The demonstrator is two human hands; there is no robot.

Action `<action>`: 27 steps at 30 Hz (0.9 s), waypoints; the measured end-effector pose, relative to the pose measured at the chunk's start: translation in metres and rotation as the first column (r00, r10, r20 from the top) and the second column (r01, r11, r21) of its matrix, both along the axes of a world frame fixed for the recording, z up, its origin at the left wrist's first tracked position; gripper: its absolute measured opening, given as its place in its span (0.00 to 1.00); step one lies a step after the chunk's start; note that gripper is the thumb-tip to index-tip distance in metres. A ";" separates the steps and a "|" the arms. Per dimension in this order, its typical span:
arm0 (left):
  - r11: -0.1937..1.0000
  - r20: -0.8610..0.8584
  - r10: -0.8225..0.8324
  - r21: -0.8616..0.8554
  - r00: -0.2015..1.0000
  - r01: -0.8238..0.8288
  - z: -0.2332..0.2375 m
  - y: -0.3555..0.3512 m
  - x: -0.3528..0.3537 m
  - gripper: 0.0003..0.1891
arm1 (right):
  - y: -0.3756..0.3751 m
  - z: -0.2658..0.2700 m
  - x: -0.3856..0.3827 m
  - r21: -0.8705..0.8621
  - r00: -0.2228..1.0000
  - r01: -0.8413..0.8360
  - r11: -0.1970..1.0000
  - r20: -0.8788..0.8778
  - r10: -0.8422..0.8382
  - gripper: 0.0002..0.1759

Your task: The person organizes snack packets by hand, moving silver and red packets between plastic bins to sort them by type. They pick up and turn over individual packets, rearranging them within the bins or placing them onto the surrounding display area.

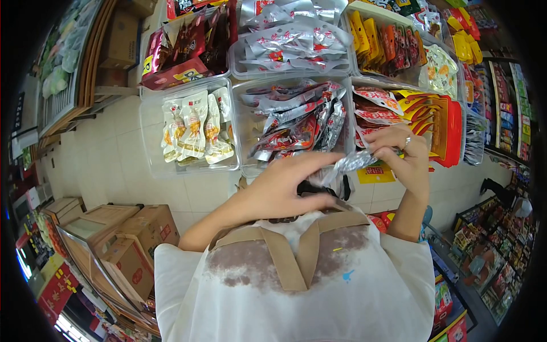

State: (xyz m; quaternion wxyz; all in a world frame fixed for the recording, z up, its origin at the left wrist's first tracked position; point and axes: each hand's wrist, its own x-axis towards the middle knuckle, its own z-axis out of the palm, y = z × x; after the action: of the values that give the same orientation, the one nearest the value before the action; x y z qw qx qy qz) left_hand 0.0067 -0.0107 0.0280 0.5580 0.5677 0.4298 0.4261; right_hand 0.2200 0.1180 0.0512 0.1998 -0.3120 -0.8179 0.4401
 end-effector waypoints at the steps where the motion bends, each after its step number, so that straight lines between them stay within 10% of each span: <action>1: 0.999 -0.113 -0.030 -0.042 0.993 0.026 0.000 0.000 0.000 0.21 | 0.001 -0.001 0.000 0.000 1.000 -0.002 1.000 0.001 0.002 0.04; 7: 0.989 0.008 -0.111 0.094 0.994 0.110 -0.015 0.007 -0.012 0.21 | 0.000 -0.006 0.003 -0.161 0.963 -0.246 0.956 -0.152 0.222 0.03; 12: 0.925 0.149 -0.325 -0.153 0.934 0.347 -0.021 0.016 -0.016 0.18 | -0.015 -0.015 0.002 -0.099 0.927 -0.360 0.928 -0.146 0.345 0.07; 17: 0.996 -0.338 -0.091 -0.054 0.937 0.077 -0.006 0.029 -0.008 0.08 | -0.020 -0.003 -0.005 0.009 0.933 -0.356 0.934 -0.045 0.356 0.07; 22: 0.963 -0.176 -0.089 -0.265 0.980 0.040 -0.009 0.019 -0.008 0.07 | -0.020 0.010 -0.003 0.208 0.982 -0.182 0.961 -0.011 0.188 0.06; 27: 0.999 -0.115 -0.026 -0.029 0.993 0.023 -0.015 0.007 -0.006 0.15 | -0.024 0.012 -0.003 0.290 0.985 -0.164 0.943 0.105 0.140 0.07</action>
State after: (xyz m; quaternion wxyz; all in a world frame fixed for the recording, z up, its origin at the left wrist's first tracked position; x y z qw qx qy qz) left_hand 0.0005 -0.0034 0.0131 0.5452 0.5889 0.4602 0.3797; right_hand 0.2169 0.0938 0.0637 0.1759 -0.2322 -0.9040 0.3129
